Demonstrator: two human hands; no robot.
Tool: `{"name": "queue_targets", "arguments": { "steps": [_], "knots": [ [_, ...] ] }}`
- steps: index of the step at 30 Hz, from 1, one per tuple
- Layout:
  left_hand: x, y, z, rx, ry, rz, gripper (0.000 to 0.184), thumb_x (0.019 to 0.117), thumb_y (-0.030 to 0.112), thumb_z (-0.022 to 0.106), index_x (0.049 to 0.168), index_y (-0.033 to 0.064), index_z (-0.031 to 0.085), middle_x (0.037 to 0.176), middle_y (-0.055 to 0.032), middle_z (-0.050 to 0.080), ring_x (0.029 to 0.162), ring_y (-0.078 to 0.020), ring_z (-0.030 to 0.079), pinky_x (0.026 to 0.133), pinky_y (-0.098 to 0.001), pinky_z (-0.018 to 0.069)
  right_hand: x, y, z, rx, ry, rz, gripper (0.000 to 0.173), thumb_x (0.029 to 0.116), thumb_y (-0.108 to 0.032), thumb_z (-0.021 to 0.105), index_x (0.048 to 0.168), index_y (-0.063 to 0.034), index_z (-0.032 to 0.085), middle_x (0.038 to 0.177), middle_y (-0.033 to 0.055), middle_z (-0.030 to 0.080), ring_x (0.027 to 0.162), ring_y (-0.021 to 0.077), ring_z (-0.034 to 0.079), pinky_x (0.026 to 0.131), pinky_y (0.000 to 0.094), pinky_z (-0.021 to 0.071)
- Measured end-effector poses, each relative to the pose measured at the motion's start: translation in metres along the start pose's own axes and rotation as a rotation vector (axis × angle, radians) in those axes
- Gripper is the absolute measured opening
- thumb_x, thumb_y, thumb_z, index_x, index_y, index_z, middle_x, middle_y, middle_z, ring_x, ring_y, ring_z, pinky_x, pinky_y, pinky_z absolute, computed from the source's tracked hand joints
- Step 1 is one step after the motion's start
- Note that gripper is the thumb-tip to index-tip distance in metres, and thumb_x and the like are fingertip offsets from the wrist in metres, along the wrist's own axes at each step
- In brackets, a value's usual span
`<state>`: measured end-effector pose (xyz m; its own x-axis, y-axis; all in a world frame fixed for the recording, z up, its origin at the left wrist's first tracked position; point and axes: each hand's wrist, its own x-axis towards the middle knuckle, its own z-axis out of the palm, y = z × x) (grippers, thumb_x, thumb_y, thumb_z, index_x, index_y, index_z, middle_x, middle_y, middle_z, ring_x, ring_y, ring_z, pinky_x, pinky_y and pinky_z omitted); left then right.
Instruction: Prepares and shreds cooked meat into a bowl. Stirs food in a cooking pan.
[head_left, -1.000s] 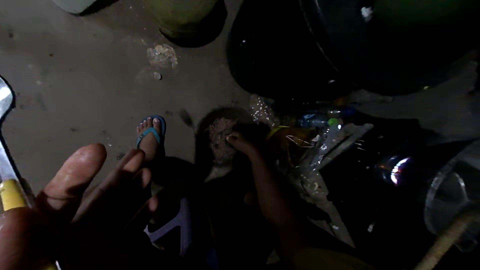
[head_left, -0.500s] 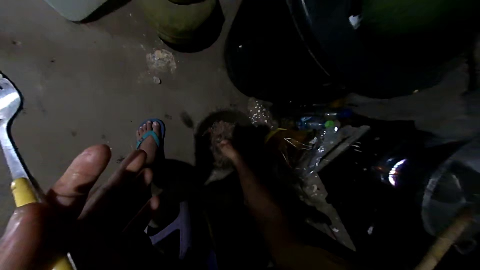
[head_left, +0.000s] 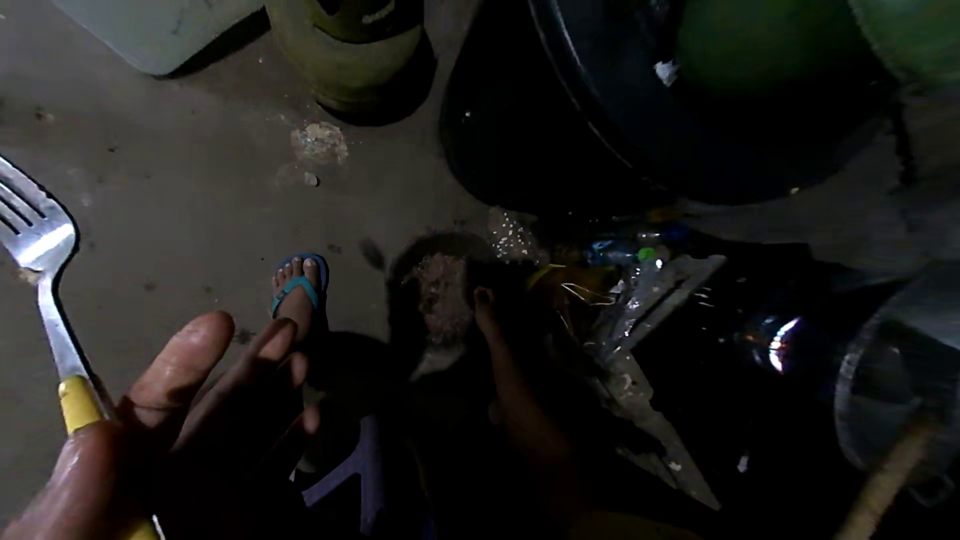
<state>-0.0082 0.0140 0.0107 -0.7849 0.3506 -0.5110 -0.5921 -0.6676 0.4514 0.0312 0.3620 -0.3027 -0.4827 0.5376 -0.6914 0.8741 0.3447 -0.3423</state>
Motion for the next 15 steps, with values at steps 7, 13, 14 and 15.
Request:
{"name": "queue_targets", "arguments": {
  "steps": [7, 13, 14, 15],
  "knots": [
    [0.002, 0.000, 0.010, 0.044, 0.032, -0.018, 0.045, 0.1126, 0.030, 0.030, 0.154, 0.0153, 0.042, 0.149, -0.0156, 0.054, 0.137, -0.0336, 0.053, 0.113, -0.0487, 0.0452, -0.013, -0.013, 0.028, -0.431, -0.188, -0.200, 0.046, 0.1102, -0.043, 0.042, 0.148, -0.0221, 0.058, 0.145, 0.0063, 0.061, 0.133, 0.0252, 0.059, 0.114, 0.0493, 0.0444],
    [0.011, -0.008, 0.026, 0.130, 0.217, 0.025, 0.045, 0.1126, 0.034, 0.029, 0.153, 0.0180, 0.043, 0.147, -0.0101, 0.057, 0.138, -0.0293, 0.054, 0.109, -0.0474, 0.0492, -0.009, 0.037, -0.006, -0.364, -0.252, -0.248, 0.044, 0.1106, -0.020, 0.046, 0.153, -0.0116, 0.050, 0.156, 0.0166, 0.049, 0.143, 0.0286, 0.049, 0.120, 0.0425, 0.0380],
    [0.013, -0.011, 0.028, 0.160, 0.243, 0.038, 0.045, 0.1123, 0.034, 0.029, 0.151, 0.0178, 0.046, 0.146, -0.0089, 0.058, 0.138, -0.0291, 0.053, 0.108, -0.0489, 0.0493, -0.014, 0.043, -0.008, -0.389, -0.233, -0.220, 0.045, 0.1100, -0.016, 0.047, 0.155, -0.0168, 0.048, 0.156, 0.0194, 0.047, 0.142, 0.0325, 0.050, 0.118, 0.0445, 0.0403],
    [0.015, -0.015, 0.033, 0.195, 0.274, 0.047, 0.045, 0.1121, 0.035, 0.029, 0.149, 0.0181, 0.050, 0.145, -0.0072, 0.058, 0.137, -0.0284, 0.053, 0.107, -0.0497, 0.0495, -0.021, 0.044, -0.009, -0.421, -0.202, -0.187, 0.048, 0.1092, -0.014, 0.048, 0.156, -0.0219, 0.047, 0.158, 0.0214, 0.043, 0.142, 0.0359, 0.048, 0.117, 0.0464, 0.0414]
  ]
}}
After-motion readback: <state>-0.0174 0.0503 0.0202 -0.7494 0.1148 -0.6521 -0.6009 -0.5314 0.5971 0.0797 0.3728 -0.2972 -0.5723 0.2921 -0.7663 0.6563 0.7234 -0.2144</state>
